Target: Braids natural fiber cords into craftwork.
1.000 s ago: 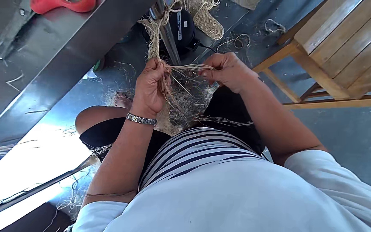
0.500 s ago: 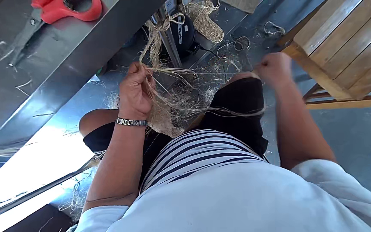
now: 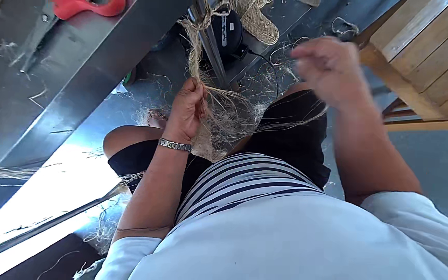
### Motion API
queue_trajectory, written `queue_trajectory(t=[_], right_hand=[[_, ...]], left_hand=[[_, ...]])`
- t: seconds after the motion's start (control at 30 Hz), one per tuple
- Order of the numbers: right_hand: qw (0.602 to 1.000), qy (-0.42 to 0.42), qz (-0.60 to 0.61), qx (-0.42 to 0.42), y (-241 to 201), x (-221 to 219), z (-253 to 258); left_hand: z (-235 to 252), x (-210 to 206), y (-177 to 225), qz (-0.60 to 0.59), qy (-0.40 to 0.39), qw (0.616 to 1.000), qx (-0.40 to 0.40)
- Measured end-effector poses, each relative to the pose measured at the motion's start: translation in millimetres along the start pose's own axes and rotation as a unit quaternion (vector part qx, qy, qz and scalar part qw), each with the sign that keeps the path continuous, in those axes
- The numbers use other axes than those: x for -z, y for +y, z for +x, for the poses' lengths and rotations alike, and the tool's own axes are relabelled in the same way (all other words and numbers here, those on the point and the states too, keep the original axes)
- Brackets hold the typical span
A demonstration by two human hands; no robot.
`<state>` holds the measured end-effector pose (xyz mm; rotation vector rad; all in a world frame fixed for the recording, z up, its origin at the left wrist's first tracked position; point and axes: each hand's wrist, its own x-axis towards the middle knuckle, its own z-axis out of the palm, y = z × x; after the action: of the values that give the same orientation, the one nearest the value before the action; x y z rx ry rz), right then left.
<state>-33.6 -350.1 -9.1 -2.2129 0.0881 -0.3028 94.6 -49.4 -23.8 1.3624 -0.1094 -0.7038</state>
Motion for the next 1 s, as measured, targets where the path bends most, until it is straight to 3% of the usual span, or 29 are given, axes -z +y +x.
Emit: queue_trajectory(t=[0.07,0.17,0.23,0.7,0.87,1.0], right_hand=[[0.993,-0.071,0.082,0.037,-32.8,-47.3,23.3],[0.968,-0.204,0.146,-0.014,-65.3,-102.0,41.2],[0.959,-0.233,0.155,-0.05,-69.6,-121.6,47.8],[0.908,-0.234,0.28,-0.206,-62.1,-119.7,49.8],[0.915,-0.195,0.29,-0.2,-59.0,-124.1,47.5],[0.935,-0.137,0.268,-0.188,-53.5,-128.5,48.8]], left_hand=[[0.6,-4.2,-3.4,0.044,0.003,0.999,-0.007],[1.4,-7.8,-7.2,0.096,0.007,0.995,-0.026],[1.7,-8.1,-7.8,0.114,0.011,0.993,-0.033],[3.4,-6.8,-17.1,0.19,-0.003,0.98,-0.06],[4.9,-8.4,-18.9,0.241,0.014,0.969,-0.052],[5.5,-10.6,-22.7,0.31,0.02,0.946,-0.091]])
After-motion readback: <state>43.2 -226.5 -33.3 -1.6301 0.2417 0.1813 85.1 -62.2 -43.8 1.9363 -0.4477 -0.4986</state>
